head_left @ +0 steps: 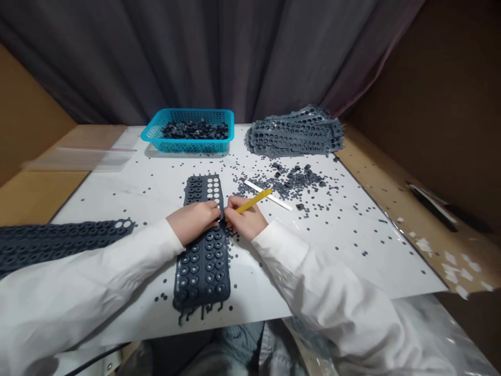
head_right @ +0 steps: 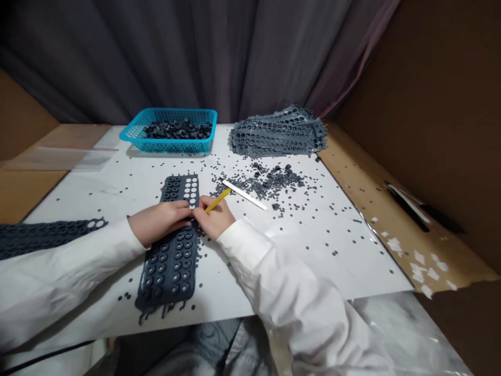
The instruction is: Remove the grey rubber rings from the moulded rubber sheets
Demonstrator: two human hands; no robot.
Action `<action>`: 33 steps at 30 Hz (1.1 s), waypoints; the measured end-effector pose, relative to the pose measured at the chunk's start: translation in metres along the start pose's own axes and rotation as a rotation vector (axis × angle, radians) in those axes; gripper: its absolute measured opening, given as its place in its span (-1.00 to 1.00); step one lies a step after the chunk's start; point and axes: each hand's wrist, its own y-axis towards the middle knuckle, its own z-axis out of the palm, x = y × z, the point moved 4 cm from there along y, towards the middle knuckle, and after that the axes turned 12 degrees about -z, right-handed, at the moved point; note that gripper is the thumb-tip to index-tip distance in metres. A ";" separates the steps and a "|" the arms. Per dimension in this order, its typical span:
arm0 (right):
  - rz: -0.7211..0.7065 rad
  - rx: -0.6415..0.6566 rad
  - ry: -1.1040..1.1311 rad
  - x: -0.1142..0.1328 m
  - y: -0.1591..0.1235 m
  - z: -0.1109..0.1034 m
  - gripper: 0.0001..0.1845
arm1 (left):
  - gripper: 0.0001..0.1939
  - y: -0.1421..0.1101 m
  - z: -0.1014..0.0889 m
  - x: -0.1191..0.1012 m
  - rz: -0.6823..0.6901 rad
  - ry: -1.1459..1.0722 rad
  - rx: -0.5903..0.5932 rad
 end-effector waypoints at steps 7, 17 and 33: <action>-0.057 0.019 -0.084 0.003 0.001 -0.001 -0.81 | -0.71 -0.011 0.000 0.006 0.071 -0.220 -0.192; 0.075 -0.019 0.145 -0.003 -0.001 0.001 -0.85 | -0.73 -0.006 -0.061 0.097 -0.591 -0.726 -0.400; 0.040 -0.160 0.135 0.001 0.003 -0.016 -0.84 | -0.54 0.140 -0.105 0.174 -0.593 -0.444 -0.436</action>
